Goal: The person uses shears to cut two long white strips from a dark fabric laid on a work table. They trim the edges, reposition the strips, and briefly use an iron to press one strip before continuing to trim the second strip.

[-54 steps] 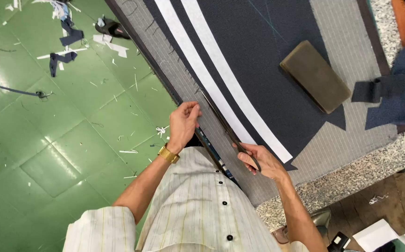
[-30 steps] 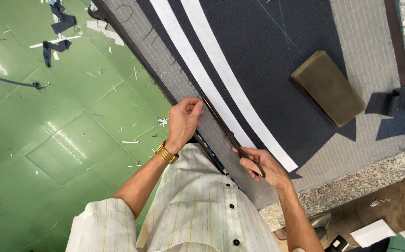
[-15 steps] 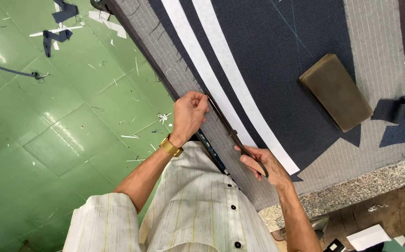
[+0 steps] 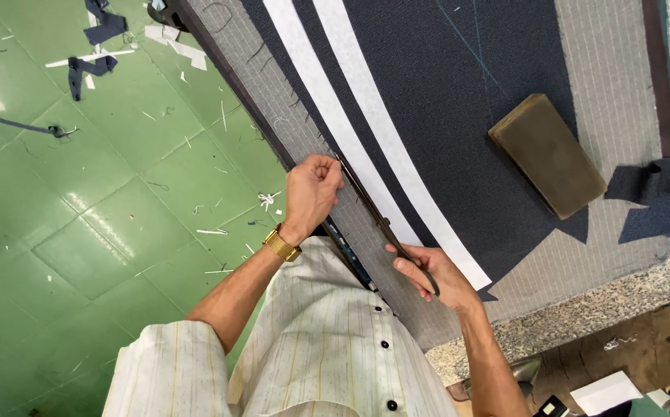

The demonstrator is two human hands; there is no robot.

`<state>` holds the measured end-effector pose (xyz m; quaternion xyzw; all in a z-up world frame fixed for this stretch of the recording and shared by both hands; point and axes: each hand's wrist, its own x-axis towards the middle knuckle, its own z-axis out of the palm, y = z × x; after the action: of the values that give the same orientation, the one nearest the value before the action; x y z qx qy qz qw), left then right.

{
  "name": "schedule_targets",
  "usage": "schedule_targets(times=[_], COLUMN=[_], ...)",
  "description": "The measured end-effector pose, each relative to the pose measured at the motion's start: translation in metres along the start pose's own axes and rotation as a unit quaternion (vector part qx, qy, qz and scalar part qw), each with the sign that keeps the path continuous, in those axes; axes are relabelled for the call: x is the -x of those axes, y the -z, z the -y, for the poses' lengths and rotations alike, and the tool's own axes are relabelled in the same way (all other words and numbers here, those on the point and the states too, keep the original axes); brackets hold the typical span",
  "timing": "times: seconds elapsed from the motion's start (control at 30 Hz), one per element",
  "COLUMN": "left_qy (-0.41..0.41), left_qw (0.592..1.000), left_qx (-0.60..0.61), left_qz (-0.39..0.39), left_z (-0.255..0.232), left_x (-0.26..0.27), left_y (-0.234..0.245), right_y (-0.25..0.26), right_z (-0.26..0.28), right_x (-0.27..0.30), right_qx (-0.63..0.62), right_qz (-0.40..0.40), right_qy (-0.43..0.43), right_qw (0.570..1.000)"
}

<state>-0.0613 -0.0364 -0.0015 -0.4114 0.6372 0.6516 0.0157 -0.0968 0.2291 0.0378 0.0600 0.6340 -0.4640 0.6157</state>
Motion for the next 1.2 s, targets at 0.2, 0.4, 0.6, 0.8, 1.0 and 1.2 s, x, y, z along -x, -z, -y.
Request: schedule_targets(times=[0.2, 0.4, 0.6, 0.8, 1.0, 1.2], left_qy=[0.008, -0.043, -0.098, -0.201, -0.211, -0.174], left_qw=[1.000, 0.992, 0.947, 0.861, 0.875, 0.935], left_qx=[0.006, -0.112, -0.304, -0.461, -0.430, -0.308], left_qz=[-0.009, -0.029, -0.034, -0.066, -0.065, -0.031], left_z=[-0.001, 0.019, 0.007, 0.013, 0.020, 0.018], left_x=[0.002, -0.002, 0.004, 0.002, -0.006, -0.006], left_y=[0.004, 0.008, 0.001, -0.003, -0.002, 0.009], right_y=[-0.001, 0.003, -0.001, 0.001, -0.005, -0.013], right_z=[0.003, -0.010, -0.010, -0.012, -0.015, 0.000], right_x=[0.016, 0.023, 0.019, 0.020, 0.013, 0.003], right_qx=[-0.039, -0.055, -0.069, -0.053, -0.039, -0.030], right_qz=[0.015, 0.015, 0.017, 0.020, 0.018, 0.011], right_qy=[-0.021, -0.033, -0.022, -0.022, -0.011, 0.001], right_qw=[0.999, 0.998, 0.997, 0.998, 0.999, 0.999])
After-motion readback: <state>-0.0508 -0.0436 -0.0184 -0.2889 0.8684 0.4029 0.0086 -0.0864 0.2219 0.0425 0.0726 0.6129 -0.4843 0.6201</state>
